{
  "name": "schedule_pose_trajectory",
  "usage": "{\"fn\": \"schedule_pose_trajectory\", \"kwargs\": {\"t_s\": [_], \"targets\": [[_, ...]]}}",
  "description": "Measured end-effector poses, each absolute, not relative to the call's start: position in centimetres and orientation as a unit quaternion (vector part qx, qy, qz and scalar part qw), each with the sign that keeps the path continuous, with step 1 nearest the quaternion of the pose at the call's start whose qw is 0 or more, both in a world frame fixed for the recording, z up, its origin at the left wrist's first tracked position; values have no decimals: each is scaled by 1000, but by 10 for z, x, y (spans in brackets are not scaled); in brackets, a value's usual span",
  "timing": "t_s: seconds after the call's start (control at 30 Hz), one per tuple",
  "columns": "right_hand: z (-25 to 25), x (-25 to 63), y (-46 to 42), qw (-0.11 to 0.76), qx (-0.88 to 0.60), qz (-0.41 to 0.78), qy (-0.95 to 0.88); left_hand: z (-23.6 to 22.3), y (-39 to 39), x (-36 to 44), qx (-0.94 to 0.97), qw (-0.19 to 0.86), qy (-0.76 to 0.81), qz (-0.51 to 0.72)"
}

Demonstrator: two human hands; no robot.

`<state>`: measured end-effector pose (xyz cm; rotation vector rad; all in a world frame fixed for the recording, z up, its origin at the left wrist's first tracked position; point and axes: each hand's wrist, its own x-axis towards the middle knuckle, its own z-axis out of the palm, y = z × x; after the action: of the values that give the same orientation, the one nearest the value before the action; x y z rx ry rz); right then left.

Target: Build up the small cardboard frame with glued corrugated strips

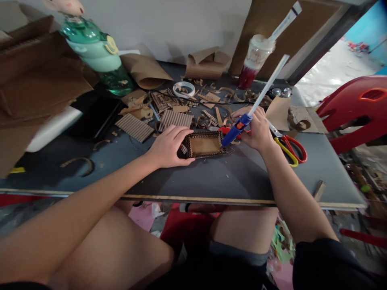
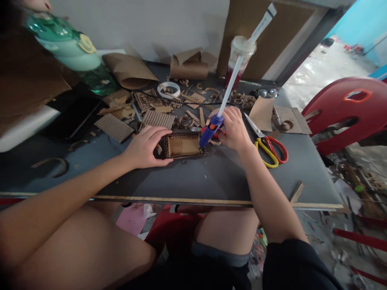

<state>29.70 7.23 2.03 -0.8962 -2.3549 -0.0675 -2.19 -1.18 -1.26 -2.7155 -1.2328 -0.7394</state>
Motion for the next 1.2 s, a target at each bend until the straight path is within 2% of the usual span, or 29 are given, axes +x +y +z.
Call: {"fn": "schedule_pose_trajectory", "kwargs": {"t_s": [0.3, 0.53, 0.83, 1.2], "targets": [[20, 293, 71, 349, -343, -22, -872, -13, -12, -21, -882, 37, -402, -243], [12, 292, 77, 396, -390, 29, -831, -14, -11, -21, -878, 19, -411, -243], [-6, 277, 92, 358, -609, 81, -703, -12, -13, -23, -881, 15, -410, -234], [1, 269, 86, 312, -600, 92, -731, -13, -17, -24, -869, 51, -411, -273]]}}
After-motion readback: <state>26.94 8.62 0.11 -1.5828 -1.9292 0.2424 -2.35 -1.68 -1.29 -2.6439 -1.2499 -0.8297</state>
